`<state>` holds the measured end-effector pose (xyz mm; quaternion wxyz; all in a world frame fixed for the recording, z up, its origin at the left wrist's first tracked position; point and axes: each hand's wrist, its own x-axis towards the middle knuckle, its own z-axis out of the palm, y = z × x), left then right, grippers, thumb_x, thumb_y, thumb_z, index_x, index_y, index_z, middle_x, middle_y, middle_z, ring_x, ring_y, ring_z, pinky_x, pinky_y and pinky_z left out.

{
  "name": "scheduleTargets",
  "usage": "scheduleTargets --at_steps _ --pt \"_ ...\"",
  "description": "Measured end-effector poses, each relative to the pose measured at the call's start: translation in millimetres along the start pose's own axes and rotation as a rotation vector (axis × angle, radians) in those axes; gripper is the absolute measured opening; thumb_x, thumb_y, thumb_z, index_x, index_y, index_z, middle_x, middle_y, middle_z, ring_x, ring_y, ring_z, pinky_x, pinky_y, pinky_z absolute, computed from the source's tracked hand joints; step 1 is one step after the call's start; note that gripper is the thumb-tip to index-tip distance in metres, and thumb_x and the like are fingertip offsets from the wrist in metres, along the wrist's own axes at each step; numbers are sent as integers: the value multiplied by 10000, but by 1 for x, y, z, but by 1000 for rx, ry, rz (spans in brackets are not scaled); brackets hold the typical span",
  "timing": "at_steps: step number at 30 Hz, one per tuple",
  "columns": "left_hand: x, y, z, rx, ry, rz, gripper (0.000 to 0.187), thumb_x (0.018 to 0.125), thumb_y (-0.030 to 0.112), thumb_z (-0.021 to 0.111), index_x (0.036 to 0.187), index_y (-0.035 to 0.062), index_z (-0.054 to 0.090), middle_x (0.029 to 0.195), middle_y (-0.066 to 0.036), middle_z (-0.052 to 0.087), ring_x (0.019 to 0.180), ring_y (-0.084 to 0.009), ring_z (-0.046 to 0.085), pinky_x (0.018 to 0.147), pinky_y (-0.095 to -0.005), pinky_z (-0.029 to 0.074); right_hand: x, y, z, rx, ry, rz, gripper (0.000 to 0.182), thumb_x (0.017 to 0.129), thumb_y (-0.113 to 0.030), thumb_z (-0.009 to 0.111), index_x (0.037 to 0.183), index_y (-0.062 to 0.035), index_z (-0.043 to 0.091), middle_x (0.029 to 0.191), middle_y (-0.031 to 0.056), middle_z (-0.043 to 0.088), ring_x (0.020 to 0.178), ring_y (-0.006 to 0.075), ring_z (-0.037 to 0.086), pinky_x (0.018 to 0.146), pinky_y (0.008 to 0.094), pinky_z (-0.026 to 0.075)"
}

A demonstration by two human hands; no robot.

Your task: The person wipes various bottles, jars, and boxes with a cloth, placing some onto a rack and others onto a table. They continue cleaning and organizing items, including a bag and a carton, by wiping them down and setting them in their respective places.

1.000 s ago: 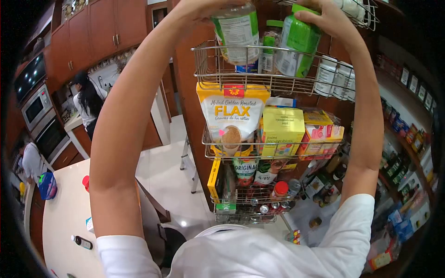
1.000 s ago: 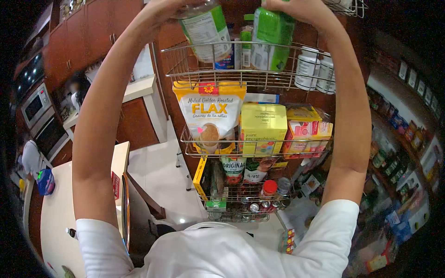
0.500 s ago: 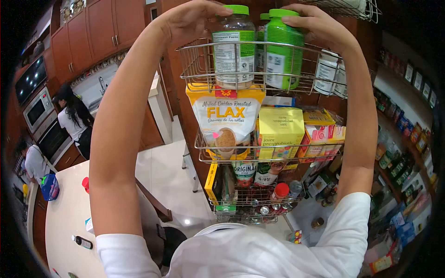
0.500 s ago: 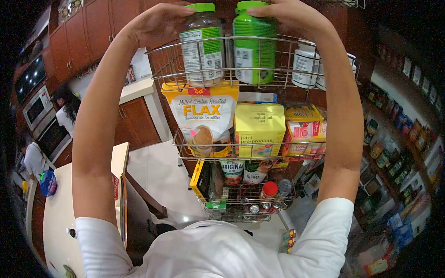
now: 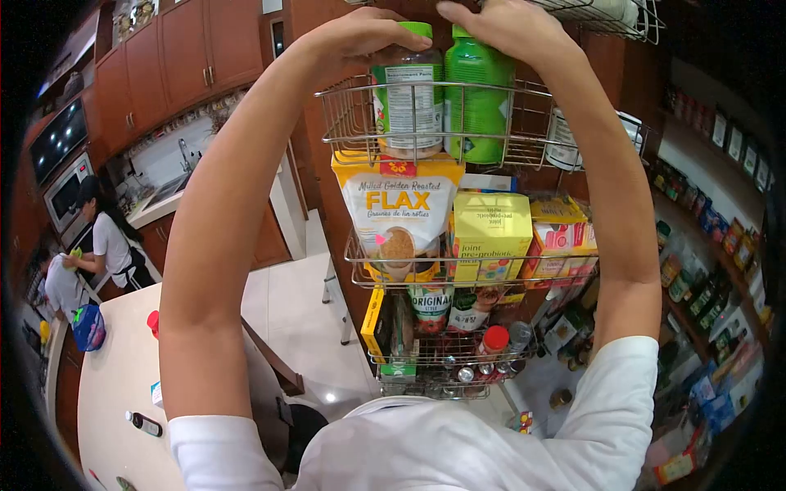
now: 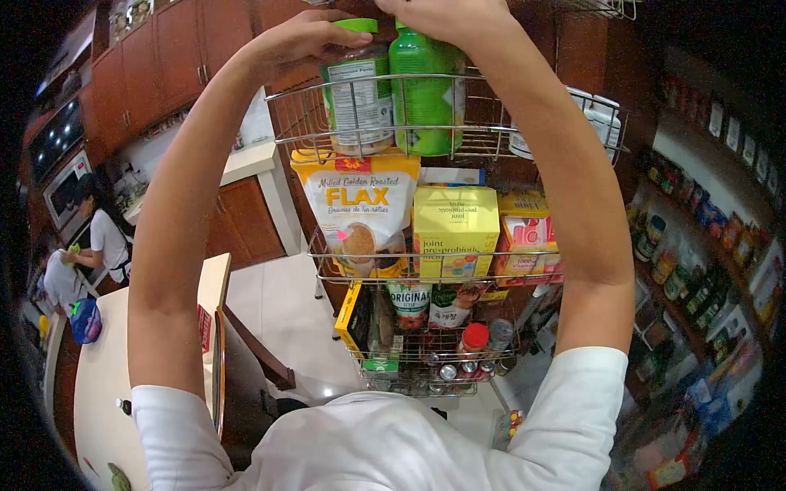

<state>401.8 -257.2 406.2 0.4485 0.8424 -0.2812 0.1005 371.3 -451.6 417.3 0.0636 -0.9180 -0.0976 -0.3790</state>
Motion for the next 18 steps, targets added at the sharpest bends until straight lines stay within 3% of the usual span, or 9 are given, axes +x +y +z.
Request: scheduleTargets --at_steps 2,4,6,7,10,12,14,15,18 --pt "-4 13 -11 67 -173 -96 568 796 248 688 1229 -61 487 1190 -158 554 1102 -205 534 934 -312 425 -6 -7 -10 29 10 -8 783 837 -677 391 1014 34 667 1058 266 626 1066 339 585 920 382 454" --pt "-9 7 2 2 -107 92 555 795 228 679 1228 -65 496 1167 -145 567 1059 -196 551 906 -313 438 -8 -1 -19 58 18 -5 799 838 -691 372 973 33 681 1030 256 638 1033 336 598 899 373 466" --pt "-10 7 1 -78 -21 54 542 798 215 673 1230 -65 501 1154 -138 575 1033 -189 558 890 -311 443 5 13 -25 182 -287 -29 781 852 -677 371 1014 28 666 1019 203 646 961 303 610 874 352 470" --pt "-11 6 -2 -158 73 13 530 801 202 667 1231 -64 506 1142 -130 582 1008 -182 565 873 -310 447 16 25 -9 341 -278 -71 701 852 -619 465 1084 18 642 1022 155 638 919 261 604 832 341 482" --pt "-9 -4 -24 -179 14 -32 558 811 212 673 1254 -75 491 1137 -128 585 1007 -181 566 879 -313 445 20 38 10 695 -423 -289 636 831 -542 568 1143 10 617 1054 142 625 937 229 600 781 357 503" --pt "-6 -9 -32 -117 -50 3 648 782 254 714 1275 -87 468 1142 -146 586 994 -192 575 848 -303 463 7 15 -4 715 -370 -254 614 795 -507 634 1138 3 626 1025 142 636 882 221 614 739 375 518" --pt "-9 -7 -30 152 203 5 559 743 293 753 1126 -82 593 986 -127 641 838 -161 603 708 -274 481 7 4 -7 421 -349 -177 600 782 -486 641 1127 4 631 970 132 651 788 212 626 690 365 529" --pt "-10 -4 -29 192 185 -19 445 714 325 780 924 -54 679 803 -83 655 668 -118 580 564 -251 446 16 -1 8 419 -295 -182 593 765 -483 639 1072 25 652 930 175 667 742 249 650 626 359 538" --pt "-15 0 -31 335 283 -153 398 714 353 783 786 -27 691 711 -49 638 596 -86 545 502 -244 405 31 -17 25 212 -137 -297 623 764 -513 607 1013 55 661 941 243 660 826 304 664 669 381 544"
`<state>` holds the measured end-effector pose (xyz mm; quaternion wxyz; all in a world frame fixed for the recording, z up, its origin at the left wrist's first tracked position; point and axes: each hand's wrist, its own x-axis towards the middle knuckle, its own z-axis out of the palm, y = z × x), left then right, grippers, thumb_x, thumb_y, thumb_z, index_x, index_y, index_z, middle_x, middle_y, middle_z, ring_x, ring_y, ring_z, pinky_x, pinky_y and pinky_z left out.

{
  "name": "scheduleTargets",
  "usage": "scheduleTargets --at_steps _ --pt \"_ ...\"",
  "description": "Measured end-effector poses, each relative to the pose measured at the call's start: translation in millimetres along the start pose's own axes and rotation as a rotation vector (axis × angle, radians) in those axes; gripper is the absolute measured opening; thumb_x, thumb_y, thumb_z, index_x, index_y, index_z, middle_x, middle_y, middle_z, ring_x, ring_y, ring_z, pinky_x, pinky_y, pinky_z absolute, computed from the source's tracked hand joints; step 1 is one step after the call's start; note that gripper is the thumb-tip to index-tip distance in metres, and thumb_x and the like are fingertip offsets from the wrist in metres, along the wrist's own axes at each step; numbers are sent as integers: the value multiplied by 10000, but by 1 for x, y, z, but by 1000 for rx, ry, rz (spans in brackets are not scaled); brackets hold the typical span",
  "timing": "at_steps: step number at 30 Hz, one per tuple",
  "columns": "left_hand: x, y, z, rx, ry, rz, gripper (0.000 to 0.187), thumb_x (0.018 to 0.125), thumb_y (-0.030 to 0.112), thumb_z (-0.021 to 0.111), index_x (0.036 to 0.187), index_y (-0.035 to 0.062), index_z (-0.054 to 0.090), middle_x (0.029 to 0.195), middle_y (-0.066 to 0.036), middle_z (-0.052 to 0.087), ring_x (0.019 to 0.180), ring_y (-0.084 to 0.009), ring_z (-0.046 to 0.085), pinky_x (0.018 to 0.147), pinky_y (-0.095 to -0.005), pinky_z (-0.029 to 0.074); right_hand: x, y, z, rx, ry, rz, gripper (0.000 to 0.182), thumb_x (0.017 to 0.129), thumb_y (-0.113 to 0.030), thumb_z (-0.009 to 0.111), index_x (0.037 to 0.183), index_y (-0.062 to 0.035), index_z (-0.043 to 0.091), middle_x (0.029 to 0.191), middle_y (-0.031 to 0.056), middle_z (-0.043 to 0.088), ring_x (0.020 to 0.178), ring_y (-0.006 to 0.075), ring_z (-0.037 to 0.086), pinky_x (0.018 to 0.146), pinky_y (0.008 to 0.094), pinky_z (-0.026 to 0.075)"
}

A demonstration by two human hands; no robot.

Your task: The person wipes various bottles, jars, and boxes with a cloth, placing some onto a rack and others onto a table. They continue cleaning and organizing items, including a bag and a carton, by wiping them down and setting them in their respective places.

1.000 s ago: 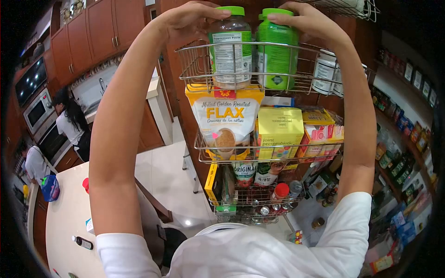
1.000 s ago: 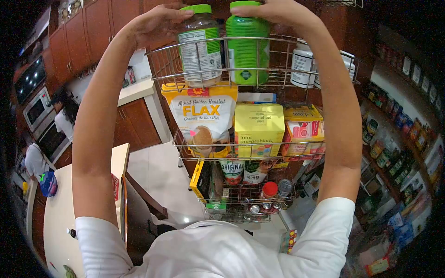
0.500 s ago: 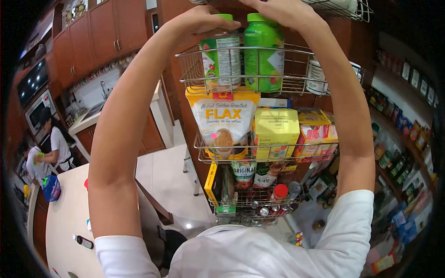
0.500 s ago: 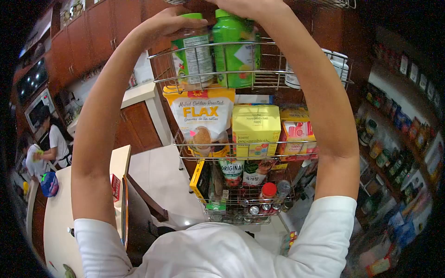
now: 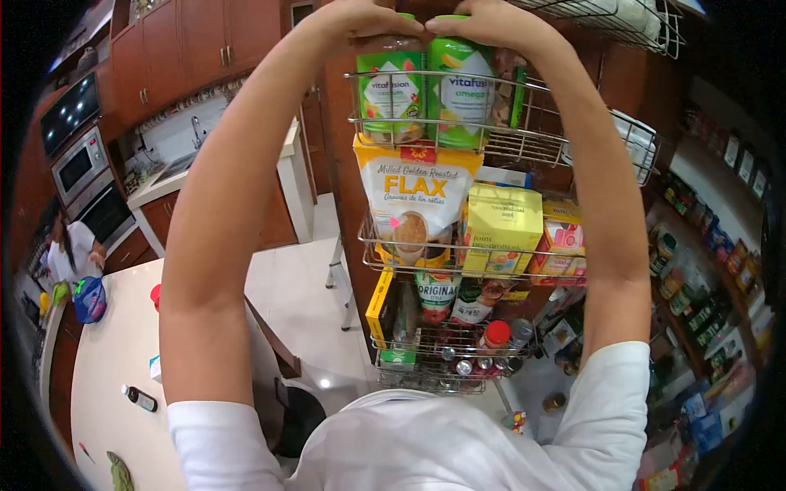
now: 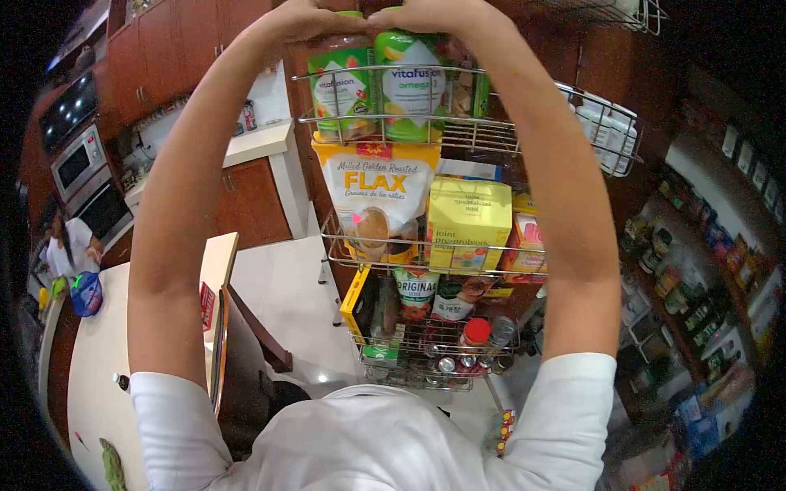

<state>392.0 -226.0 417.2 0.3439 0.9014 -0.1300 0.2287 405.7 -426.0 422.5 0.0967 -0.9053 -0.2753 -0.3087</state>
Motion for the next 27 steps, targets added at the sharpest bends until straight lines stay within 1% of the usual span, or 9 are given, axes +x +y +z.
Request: scheduleTargets --at_steps 1,6,8,9,10,13,15,23,27 --pt "-3 -1 -1 -20 -49 11 392 747 354 764 821 -23 689 744 -58 650 610 -86 557 500 -236 415 -20 -21 -14 60 -62 105 669 764 -553 575 983 74 659 964 285 641 921 342 648 790 401 522" --pt "-4 -4 -2 -304 -202 88 314 815 323 715 868 14 694 788 -46 671 685 -94 608 619 -210 482 -19 -11 -4 -50 52 85 657 814 -521 540 1010 99 632 989 284 636 956 340 637 794 414 520" --pt "-11 3 1 -94 -93 -13 296 825 323 703 867 30 697 790 -27 671 735 -101 619 687 -218 495 -52 -21 -25 442 8 145 593 864 -468 505 985 99 632 992 283 633 944 348 634 775 408 522" --pt "-12 3 2 -97 -98 -10 296 825 323 703 867 30 697 790 -27 671 735 -101 619 687 -218 495 -26 -7 -26 237 -62 284 532 892 -411 484 945 95 636 996 276 631 911 349 634 753 388 521" --pt "-13 1 2 -175 -149 19 338 831 331 695 969 23 663 861 -37 672 778 -107 624 701 -224 497 14 57 -5 -258 179 -126 475 893 -377 478 934 61 656 984 254 642 893 350 631 740 405 512" --pt "-11 -6 9 -376 -195 71 497 838 359 682 1172 17 549 1047 -64 640 901 -125 619 737 -227 495 54 98 4 -859 -194 -296 455 866 -385 492 966 20 673 1002 234 647 951 378 608 821 437 480" --pt "-10 -5 10 -493 -191 100 605 839 380 676 1274 17 467 1162 -83 607 982 -136 610 758 -225 491 63 105 30 -469 82 114 433 841 -386 530 1045 -32 672 1063 212 637 986 370 601 846 413 480" --pt "-73 -8 -20 -73 12 74 832 867 581 508 1415 4 266 1415 -164 377 1281 -322 386 1060 -514 259 16 66 -2 5 -182 266 437 822 -342 604 1139 -41 630 1065 150 642 891 270 634 684 394 545" --pt "-81 -36 -42 -22 122 -84 814 875 563 507 1421 11 267 1391 -160 411 1278 -308 393 1043 -461 300 -3 61 -18 147 -194 366 383 820 -275 588 1105 -21 624 942 109 654 692 186 645 599 335 572"
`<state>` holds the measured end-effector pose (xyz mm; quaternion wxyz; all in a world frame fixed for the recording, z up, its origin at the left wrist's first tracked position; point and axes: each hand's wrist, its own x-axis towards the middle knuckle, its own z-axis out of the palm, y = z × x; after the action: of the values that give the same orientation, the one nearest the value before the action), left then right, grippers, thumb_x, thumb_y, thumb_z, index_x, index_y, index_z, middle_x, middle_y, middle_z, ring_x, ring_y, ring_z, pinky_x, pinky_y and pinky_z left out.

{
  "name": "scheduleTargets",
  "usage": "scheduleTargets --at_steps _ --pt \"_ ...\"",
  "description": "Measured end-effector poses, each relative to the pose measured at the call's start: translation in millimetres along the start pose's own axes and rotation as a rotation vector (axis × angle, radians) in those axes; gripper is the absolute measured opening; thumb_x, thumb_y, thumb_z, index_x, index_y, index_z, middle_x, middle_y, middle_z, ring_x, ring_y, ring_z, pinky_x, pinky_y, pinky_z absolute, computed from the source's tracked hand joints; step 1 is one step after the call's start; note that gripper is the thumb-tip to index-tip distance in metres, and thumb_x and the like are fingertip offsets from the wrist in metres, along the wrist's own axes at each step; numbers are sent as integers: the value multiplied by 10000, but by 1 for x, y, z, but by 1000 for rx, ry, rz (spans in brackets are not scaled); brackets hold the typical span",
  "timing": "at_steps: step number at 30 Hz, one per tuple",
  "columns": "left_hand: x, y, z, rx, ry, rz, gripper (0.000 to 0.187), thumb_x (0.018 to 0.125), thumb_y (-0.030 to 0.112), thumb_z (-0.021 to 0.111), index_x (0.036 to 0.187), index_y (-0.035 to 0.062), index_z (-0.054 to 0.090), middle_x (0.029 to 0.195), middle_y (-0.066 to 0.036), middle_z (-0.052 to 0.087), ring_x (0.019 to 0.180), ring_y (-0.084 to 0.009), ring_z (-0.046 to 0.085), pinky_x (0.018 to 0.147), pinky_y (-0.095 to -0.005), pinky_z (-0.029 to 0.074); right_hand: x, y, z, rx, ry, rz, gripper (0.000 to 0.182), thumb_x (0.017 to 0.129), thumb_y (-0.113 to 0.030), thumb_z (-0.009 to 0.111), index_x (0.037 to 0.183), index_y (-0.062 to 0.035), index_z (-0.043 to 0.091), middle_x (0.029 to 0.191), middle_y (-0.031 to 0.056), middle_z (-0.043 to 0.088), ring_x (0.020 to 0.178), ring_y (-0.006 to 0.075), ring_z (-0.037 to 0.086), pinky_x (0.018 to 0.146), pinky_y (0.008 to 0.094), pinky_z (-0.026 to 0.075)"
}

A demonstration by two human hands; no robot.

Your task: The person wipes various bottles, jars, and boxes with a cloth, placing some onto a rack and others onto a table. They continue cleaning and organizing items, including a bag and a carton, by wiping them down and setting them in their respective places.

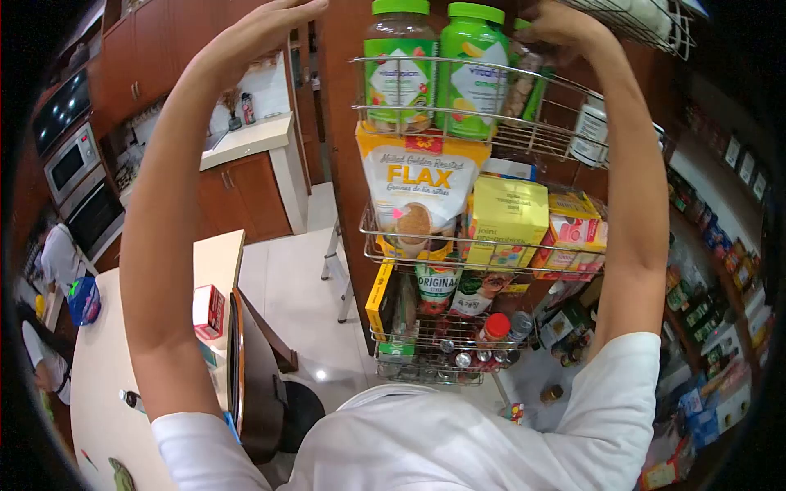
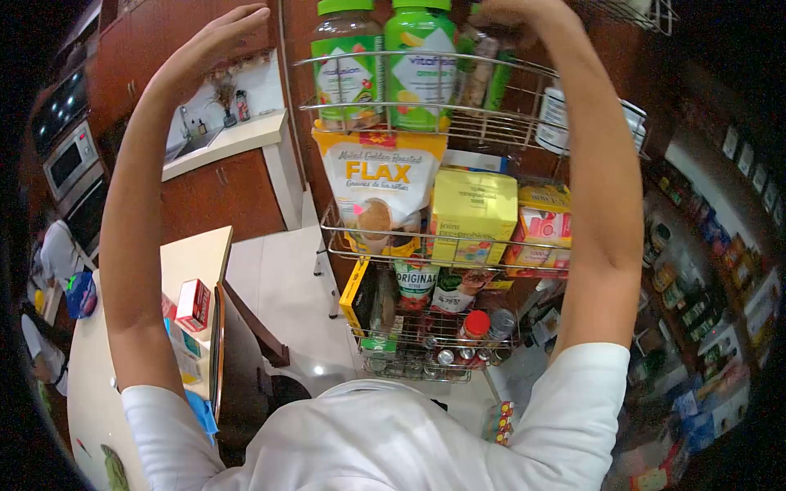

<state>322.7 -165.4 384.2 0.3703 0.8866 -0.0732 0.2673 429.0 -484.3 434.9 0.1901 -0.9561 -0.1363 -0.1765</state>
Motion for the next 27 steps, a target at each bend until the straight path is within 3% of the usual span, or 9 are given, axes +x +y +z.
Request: scheduleTargets --at_steps 3,5,7,15,19,20,24,26,27 --pt "12 -48 -32 -121 -136 210 810 860 434 587 1400 -65 248 1320 -247 447 1242 -328 431 1031 -426 351 2 13 -1 116 111 9 386 801 -268 633 1088 -9 631 943 123 658 739 210 652 567 337 564" --pt "12 -74 -50 174 132 251 698 847 548 551 1383 124 410 1339 -142 477 1254 -269 433 1007 -483 338 -5 6 0 123 98 25 432 779 -301 661 1090 -3 631 960 126 656 766 228 651 596 361 566" --pt "5 -95 -66 163 137 254 720 854 624 460 1409 172 385 1418 -121 406 1316 -277 358 1040 -511 271 -22 -7 -2 128 88 53 479 757 -335 689 1092 3 630 977 130 654 792 245 651 624 386 568" --pt "-49 -112 -93 251 180 -58 645 888 564 462 1395 170 400 1401 -104 419 1302 -255 362 1073 -450 220 -51 -41 -6 -156 228 316 930 689 -730 565 1261 2 521 1239 223 542 1067 330 580 856 472 499" --pt "-71 -135 -111 238 86 18 590 916 497 466 1391 152 401 1345 -110 453 1258 -221 390 1064 -368 244 -29 -3 -29 83 -125 -59 812 795 -598 588 1344 -19 439 1370 223 422 1247 365 432 955 493 434" --pt "-78 -139 -114 259 76 -14 571 926 466 470 1388 137 402 1305 -115 469 1236 -206 397 1058 -335 249 -41 -13 -30 25 -140 -11 697 836 -487 599 1331 -17 457 1396 213 392 1300 344 367 962 491 435" --pt "-111 -151 -128 258 27 -71 536 941 415 483 1382 119 409 1225 -124 494 1187 -184 426 1041 -297 268 -59 -39 -26 -31 -110 -29 711 822 -489 615 1316 0 467 1358 226 435 1232 329 459 949 457 454" --pt "-124 -158 -138 283 10 -87 538 938 417 486 1383 126 409 1243 -117 485 1185 -188 431 1041 -303 275 -55 -60 -23 -364 17 376 652 830 -508 594 1240 -3 546 1215 228 562 1111 323 564 920 421 480" --pt "-130 -162 -143 280 12 -100 538 938 417 486 1383 126 409 1243 -117 485 1185 -188 431 1041 -303 275 -57 -70 -18 -370 8 367 652 830 -508 594 1240 -3 546 1215 228 562 1111 323 564 920 421 480"
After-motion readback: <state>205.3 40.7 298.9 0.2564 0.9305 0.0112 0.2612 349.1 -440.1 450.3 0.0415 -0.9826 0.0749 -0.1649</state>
